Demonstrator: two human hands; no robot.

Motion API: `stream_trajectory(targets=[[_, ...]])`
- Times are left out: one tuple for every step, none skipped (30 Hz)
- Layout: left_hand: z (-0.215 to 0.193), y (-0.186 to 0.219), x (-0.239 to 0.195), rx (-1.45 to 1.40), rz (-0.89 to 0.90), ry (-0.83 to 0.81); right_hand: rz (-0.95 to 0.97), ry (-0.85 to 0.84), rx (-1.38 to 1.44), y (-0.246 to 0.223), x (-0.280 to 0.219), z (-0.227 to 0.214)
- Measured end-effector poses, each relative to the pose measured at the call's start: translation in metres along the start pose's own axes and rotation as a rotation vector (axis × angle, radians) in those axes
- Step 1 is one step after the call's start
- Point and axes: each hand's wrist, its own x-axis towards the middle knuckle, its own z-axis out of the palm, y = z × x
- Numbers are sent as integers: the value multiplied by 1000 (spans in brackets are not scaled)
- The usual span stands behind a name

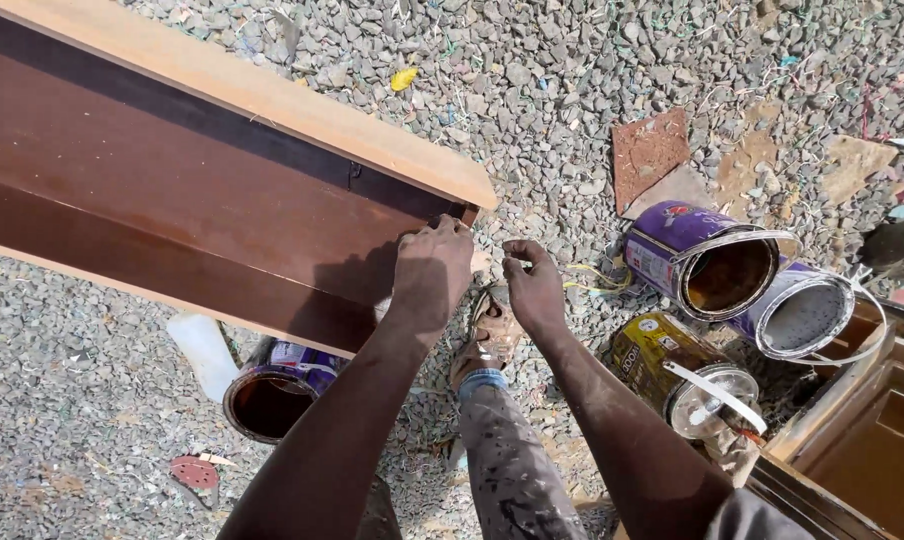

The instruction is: Applying wood stain to wooden shelf components using a cloth to achieve an even finish.

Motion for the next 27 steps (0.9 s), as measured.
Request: stream_trajectory(targets=[[2, 1, -4, 20, 19, -30, -6, 0, 21, 10, 4, 4], [4, 1, -5, 38, 40, -53, -18, 4, 41, 19, 12, 10], [-10, 6, -16, 33, 30, -49, -23, -4, 33, 21, 7, 15], [-25, 13, -21, 79, 72, -9, -5, -18, 23, 23, 6, 16], [-39, 21, -27, 127, 112, 32, 14, -32, 13, 25, 6, 17], [-35, 29, -25, 118, 105, 30, 15, -37, 3, 24, 5, 17], [-30, 36, -24, 125, 7, 52, 41, -41, 19, 24, 4, 19], [-26, 43, -23, 135, -81, 71, 69, -37, 42, 24, 2, 22], [-16, 36, -20, 130, -78, 69, 72, -33, 38, 33, 15, 24], [-4, 33, -23, 117, -57, 49, 74, -21, -9, 47, 19, 23], [6, 30, -27, 104, -36, 29, 75, -10, -56, 60, 23, 21], [22, 19, -31, 96, -36, 9, 96, -13, -64, 52, 5, 26], [36, 8, -37, 82, -19, -11, 128, -31, -99, 41, -14, 31], [44, 0, -27, 70, -2, 17, 113, -39, -136, 20, -14, 30], [83, -22, -58, 62, -3, 46, 86, -31, -144, 30, -19, 27], [118, -45, -89, 7, -59, -48, 119, -54, -158, 37, -21, 28], [152, -67, -123, -50, -113, -142, 154, -76, -173, 44, -21, 31], [146, -74, -155, -62, -125, -129, 139, -82, -187, 23, -34, 28], [145, -82, -187, -283, -288, -142, 172, -104, -141, 5, -48, 27], [145, -94, -221, -502, -448, -159, 210, -129, -91, -11, -62, 32], [129, -93, -219, -511, -458, -148, 200, -137, -102, -12, -57, 39], [114, -90, -229, -526, -588, -152, 177, -156, -118, -8, -62, 48], [100, -89, -238, -537, -719, -154, 154, -175, -133, -3, -66, 57], [103, -87, -243, -545, -749, -175, 175, -199, -151, 16, -67, 68], [107, -87, -247, -617, -705, -23, 120, -128, -198, 36, -68, 78], [109, -94, -235, -677, -639, 159, 34, -46, -229, 47, -55, 94], [136, -95, -239, -677, -652, 169, 25, -59, -232, 33, -75, 103]])
